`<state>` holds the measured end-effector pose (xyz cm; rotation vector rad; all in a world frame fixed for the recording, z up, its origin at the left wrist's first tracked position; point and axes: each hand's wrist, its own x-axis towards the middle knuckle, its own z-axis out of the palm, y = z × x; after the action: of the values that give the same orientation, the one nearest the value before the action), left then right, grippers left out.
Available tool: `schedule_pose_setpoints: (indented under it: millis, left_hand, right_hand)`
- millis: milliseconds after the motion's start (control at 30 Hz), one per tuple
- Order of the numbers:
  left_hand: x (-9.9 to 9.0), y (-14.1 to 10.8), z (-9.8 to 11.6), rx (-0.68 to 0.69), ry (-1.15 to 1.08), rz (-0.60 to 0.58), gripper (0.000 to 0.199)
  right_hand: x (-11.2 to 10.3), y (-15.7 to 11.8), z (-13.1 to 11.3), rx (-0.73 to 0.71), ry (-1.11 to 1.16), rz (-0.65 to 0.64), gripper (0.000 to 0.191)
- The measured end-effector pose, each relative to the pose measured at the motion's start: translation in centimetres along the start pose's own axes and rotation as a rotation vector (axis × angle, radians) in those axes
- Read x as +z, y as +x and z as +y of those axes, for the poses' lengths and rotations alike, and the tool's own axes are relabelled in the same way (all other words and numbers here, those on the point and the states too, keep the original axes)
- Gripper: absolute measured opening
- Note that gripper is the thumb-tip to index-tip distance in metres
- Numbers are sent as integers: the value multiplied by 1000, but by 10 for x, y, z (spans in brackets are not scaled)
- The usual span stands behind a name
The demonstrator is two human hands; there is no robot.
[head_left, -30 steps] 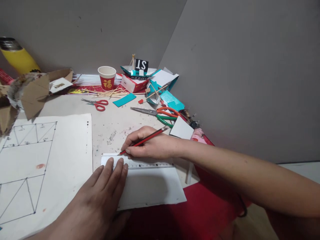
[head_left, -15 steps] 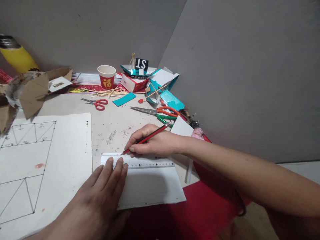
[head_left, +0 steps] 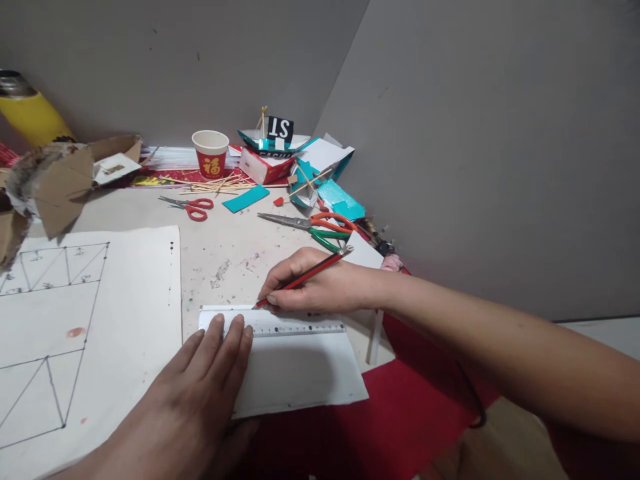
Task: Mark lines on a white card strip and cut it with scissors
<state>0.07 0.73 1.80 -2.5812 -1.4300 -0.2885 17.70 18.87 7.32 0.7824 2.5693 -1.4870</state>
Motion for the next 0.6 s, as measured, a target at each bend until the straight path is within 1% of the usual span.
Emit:
schedule_pose_setpoints:
  millis: [133, 367, 600]
  left_hand:
    - [0, 1, 0, 7, 19, 10, 68]
    - [0, 4, 2, 30, 41, -11, 72]
    - [1, 11, 7, 13, 61, -53, 70]
  right_hand:
    - [-2, -4, -1, 13, -33, 7, 21]
    - [-3, -7, -1, -7, -69, 15, 21]
    - [-6, -8, -6, -70, -81, -15, 19]
